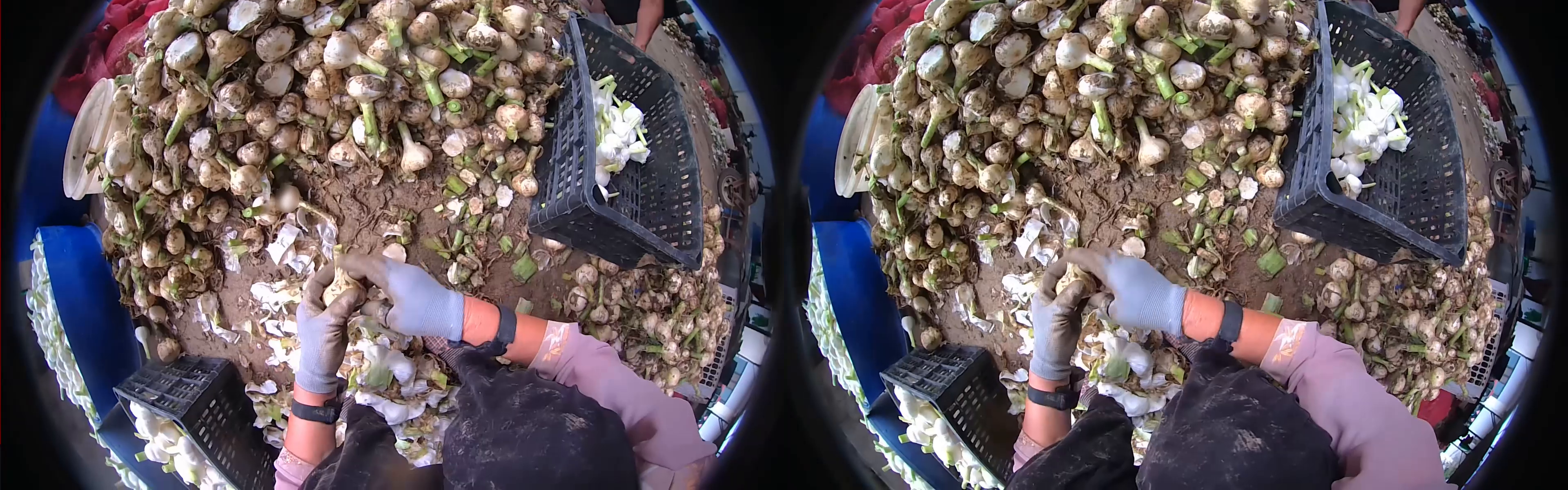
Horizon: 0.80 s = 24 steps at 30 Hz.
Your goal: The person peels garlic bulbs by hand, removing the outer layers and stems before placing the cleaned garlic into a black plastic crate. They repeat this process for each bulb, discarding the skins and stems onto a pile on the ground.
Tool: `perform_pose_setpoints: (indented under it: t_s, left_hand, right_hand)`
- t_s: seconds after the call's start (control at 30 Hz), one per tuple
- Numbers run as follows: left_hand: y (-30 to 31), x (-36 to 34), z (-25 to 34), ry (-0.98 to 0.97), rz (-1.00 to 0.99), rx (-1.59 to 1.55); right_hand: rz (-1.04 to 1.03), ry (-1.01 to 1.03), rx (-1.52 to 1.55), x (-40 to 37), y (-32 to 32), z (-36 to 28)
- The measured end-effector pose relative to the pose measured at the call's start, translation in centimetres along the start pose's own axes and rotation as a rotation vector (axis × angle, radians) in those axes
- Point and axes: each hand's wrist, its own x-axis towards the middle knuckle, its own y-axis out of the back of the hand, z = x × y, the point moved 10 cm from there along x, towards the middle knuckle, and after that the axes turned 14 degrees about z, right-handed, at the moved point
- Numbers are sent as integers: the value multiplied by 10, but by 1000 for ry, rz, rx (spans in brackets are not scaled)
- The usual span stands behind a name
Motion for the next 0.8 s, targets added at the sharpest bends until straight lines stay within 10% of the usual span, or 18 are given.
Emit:
perform_pose_setpoints:
  t_s: [0.13,0.2,0.37,0.47,0.53,0.63,0.73,0.8]
  left_hand:
    - [-12,-16,35,-626,-87,633]
    - [-24,-31,50,-771,-63,768]
    - [3,-19,40,-684,33,592]
    - [10,-13,16,-166,-42,29]
    - [6,-16,8,-9,-62,-236]
    - [7,-14,4,-1,-71,-150]
    - [2,-18,27,-689,-76,700]
    - [3,-21,29,-697,-40,797]
  right_hand:
    - [-190,-434,773,-4,-29,36]
    - [-415,-544,286,-14,-38,39]
    - [-212,-714,490,-20,-38,40]
    - [-151,-675,425,-20,-30,34]
    - [64,-133,223,-6,-11,11]
    - [-47,-500,417,-15,-22,33]
    - [-215,-803,513,-22,-30,38]
    - [-262,-792,516,-23,-39,38]
